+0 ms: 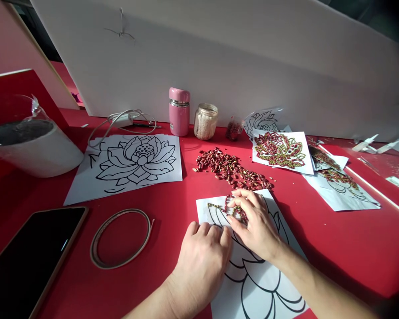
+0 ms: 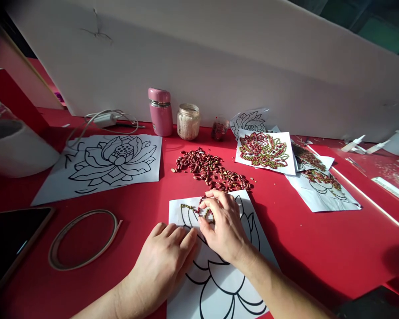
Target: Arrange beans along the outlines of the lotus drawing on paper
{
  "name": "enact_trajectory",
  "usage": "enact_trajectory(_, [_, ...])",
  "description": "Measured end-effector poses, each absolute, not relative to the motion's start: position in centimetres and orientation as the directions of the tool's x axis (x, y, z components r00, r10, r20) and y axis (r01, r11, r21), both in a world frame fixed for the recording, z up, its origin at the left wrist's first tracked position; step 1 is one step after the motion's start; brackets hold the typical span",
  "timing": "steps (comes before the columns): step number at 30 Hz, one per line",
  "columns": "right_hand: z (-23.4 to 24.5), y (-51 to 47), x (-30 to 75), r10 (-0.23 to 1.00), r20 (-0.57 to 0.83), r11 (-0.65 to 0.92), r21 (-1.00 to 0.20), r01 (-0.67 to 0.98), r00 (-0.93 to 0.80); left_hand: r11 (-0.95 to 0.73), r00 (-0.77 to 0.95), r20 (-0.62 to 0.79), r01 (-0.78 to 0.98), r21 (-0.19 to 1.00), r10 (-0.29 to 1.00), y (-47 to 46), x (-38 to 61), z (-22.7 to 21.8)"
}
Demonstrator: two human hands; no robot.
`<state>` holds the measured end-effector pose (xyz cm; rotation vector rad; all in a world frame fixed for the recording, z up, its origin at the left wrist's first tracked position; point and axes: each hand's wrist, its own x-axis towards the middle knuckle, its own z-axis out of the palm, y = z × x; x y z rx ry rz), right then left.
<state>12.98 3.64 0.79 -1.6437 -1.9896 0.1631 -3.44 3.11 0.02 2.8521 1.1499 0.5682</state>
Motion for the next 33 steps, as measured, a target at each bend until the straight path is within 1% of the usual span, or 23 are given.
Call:
enact_trajectory(5, [0.7, 3.6, 12.6, 0.942, 0.316, 0.237, -0.392, 0.889, -0.112, -0.728, 0.651, 0.355, 0.669, 0.149, 0.671, 3.0, -3.4, -0.3])
enact_trajectory(9, [0.9, 3.7, 12.8, 0.935, 0.338, 0.246, -0.386, 0.889, -0.112, -0.727, 0.639, 0.380, 0.668, 0.158, 0.669, 3.0, -3.4, -0.4])
enact_trajectory(14, [1.6, 4.9, 15.5, 0.886, 0.464, 0.204, -0.420, 0.884, 0.016, -0.724, 0.639, 0.375, 0.674, 0.149, 0.672, 3.1, -3.4, -0.4])
enact_trajectory(15, [1.8, 5.2, 16.2, 0.885, 0.464, 0.191, -0.441, 0.877, 0.041, -0.723, 0.639, 0.374, 0.676, 0.144, 0.672, 3.2, -3.4, -0.4])
enact_trajectory(16, [2.0, 5.6, 16.9, 0.894, 0.443, 0.167, -0.471, 0.866, 0.069, -0.724, 0.641, 0.375, 0.676, 0.138, 0.670, 3.2, -3.4, -0.4])
enact_trajectory(18, [2.2, 6.6, 18.0, 0.926, 0.358, 0.098, -0.531, 0.842, 0.117, -0.728, 0.644, 0.381, 0.674, 0.128, 0.663, 3.3, -3.4, -0.4])
enact_trajectory(20, [2.2, 7.7, 18.9, 0.950, 0.282, 0.046, -0.556, 0.830, 0.136, -0.729, 0.644, 0.386, 0.673, 0.124, 0.660, 3.3, -3.4, -0.4])
enact_trajectory(22, [2.0, 9.1, 19.7, 0.959, 0.251, 0.021, -0.524, 0.851, 0.131, -0.729, 0.642, 0.390, 0.674, 0.122, 0.660, 3.2, -3.4, -0.3])
enact_trajectory(26, [1.4, 11.2, 21.0, 0.959, 0.250, -0.016, -0.427, 0.904, 0.135, -0.735, 0.643, 0.411, 0.669, 0.109, 0.646, 3.1, -3.5, -0.3])
enact_trajectory(33, [2.1, 11.0, 20.5, 0.980, 0.195, 0.036, -0.349, 0.936, 0.035, -0.738, 0.642, 0.420, 0.666, 0.110, 0.642, 3.3, -3.5, -0.3])
